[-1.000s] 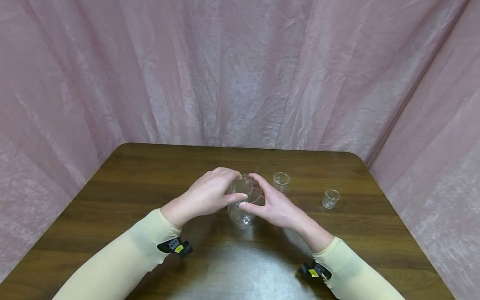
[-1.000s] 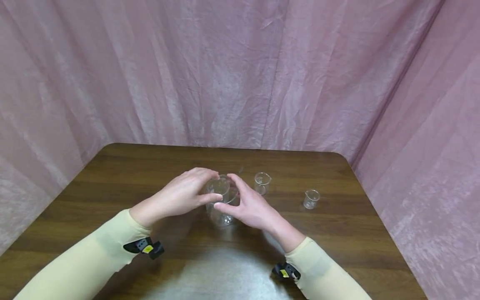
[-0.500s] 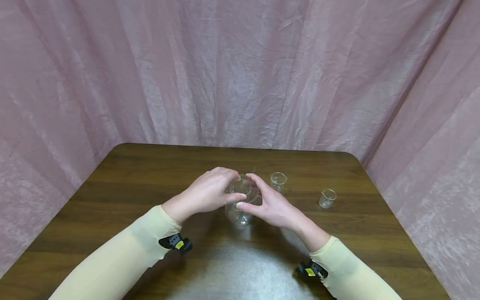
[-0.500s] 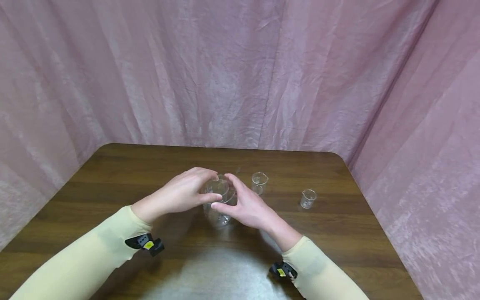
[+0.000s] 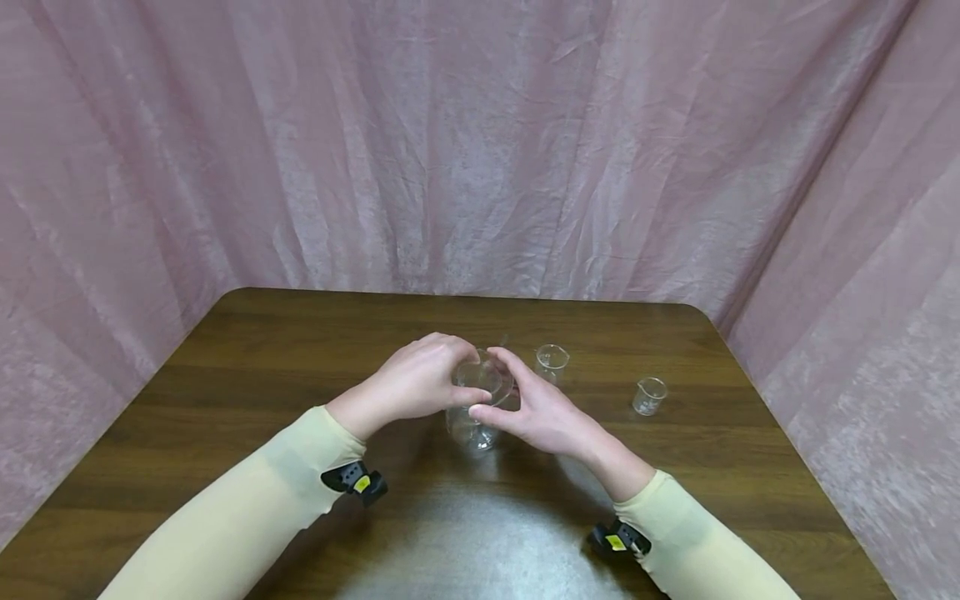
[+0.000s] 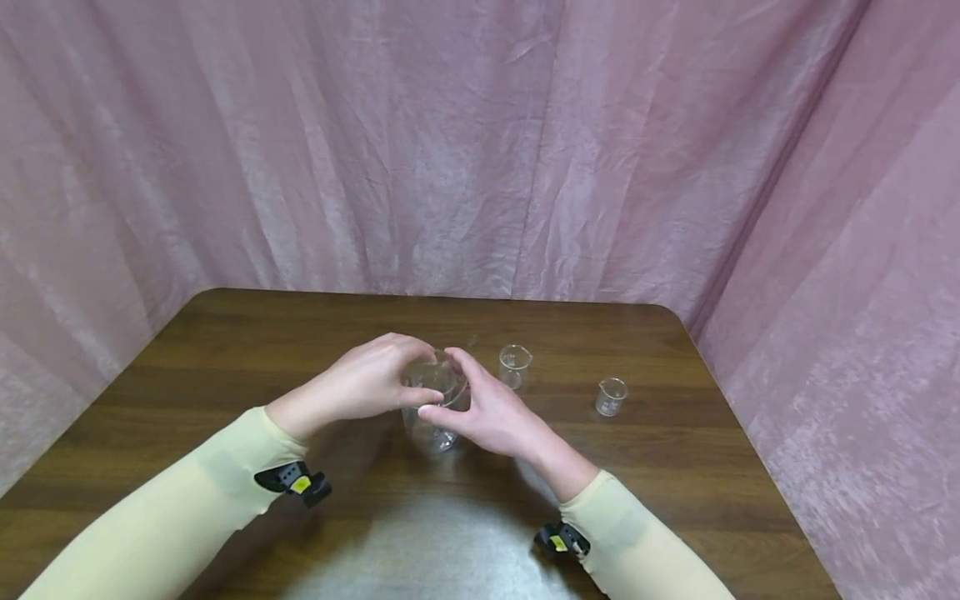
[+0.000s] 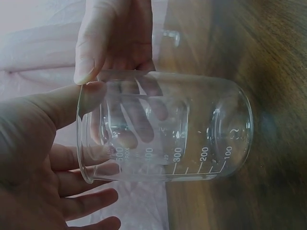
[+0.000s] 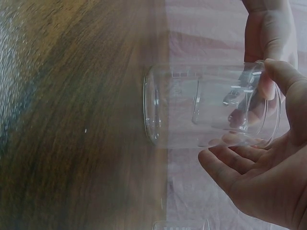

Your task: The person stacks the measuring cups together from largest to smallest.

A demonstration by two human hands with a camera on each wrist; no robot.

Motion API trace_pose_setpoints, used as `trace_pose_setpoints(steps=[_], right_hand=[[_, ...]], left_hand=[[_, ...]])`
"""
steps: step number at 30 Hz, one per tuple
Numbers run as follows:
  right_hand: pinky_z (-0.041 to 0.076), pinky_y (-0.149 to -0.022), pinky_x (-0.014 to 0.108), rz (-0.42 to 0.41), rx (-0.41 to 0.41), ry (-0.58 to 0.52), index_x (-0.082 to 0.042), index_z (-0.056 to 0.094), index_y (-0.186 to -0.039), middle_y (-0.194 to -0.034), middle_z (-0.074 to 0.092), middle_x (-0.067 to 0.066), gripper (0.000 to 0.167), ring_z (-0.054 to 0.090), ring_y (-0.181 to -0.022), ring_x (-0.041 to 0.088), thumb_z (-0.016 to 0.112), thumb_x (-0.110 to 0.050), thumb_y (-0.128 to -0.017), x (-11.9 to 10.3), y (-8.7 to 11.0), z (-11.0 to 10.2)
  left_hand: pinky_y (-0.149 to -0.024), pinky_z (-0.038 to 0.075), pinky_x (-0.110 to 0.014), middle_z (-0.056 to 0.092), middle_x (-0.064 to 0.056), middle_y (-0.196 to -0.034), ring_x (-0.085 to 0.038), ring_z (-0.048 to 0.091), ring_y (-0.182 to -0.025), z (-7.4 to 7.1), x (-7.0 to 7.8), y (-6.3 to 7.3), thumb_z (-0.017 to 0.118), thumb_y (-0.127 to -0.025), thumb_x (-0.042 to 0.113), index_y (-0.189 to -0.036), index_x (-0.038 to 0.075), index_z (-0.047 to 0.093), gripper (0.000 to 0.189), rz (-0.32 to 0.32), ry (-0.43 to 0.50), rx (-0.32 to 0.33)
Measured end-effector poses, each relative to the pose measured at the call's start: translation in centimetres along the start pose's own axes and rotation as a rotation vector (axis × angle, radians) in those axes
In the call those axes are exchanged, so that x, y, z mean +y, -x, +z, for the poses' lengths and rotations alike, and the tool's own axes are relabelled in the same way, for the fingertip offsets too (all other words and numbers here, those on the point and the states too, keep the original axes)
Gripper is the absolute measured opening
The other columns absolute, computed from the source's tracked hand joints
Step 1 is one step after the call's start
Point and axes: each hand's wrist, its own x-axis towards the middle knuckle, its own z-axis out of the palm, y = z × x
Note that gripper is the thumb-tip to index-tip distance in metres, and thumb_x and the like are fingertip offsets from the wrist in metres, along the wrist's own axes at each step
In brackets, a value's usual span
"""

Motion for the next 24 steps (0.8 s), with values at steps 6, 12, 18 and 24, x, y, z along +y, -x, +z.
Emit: trace_pose_setpoints(steps=[6, 12, 18, 24], right_hand=[[0.045, -0.118, 0.054, -0.006, -0.005, -0.001, -0.014, 0.036, -0.170, -0.164, 0.053, 0.005, 0.092, 0.055, -0.144, 0.026, 0.082, -0.049, -0.099, -0.2, -0.1, 0.0], [0.046, -0.117, 0.055, 0.006, -0.005, 0.004, -0.017, 0.035, -0.171, -0.165, 0.053, 0.002, 0.091, 0.055, -0.145, 0.026, 0.081, -0.051, -0.100, -0.3, 0.0, -0.1], [0.046, -0.117, 0.053, -0.003, -0.007, 0.009, -0.015, 0.036, -0.170, -0.161, 0.056, 0.003, 0.089, 0.055, -0.144, 0.026, 0.082, -0.047, -0.100, -0.4, 0.0, -0.1], [0.046, -0.117, 0.054, 0.010, 0.004, 0.018, -0.016, 0.036, -0.170, -0.160, 0.057, 0.001, 0.091, 0.057, -0.143, 0.027, 0.082, -0.049, -0.100, -0.3, 0.1, 0.1]], left_hand=[[-0.092, 0.058, -0.044, 0.079, 0.000, -0.118, -0.025, 0.070, -0.112, -0.2, 0.1, -0.2, 0.092, -0.091, 0.047, -0.121, 0.010, 0.080, 0.049, -0.013, -0.006, -0.022], [-0.092, 0.058, -0.044, 0.079, 0.004, -0.120, -0.023, 0.070, -0.115, -0.3, 0.4, -0.7, 0.093, -0.090, 0.047, -0.122, 0.013, 0.082, 0.048, -0.055, 0.005, -0.075], [-0.086, 0.059, -0.043, 0.080, 0.006, -0.119, -0.017, 0.069, -0.104, -0.3, 0.4, -1.3, 0.092, -0.090, 0.048, -0.122, 0.017, 0.083, 0.045, -0.078, 0.022, -0.136], [-0.084, 0.058, -0.042, 0.080, 0.004, -0.120, -0.014, 0.069, -0.101, -0.3, 0.4, -1.6, 0.091, -0.090, 0.048, -0.123, 0.019, 0.083, 0.045, -0.085, 0.032, -0.197]])
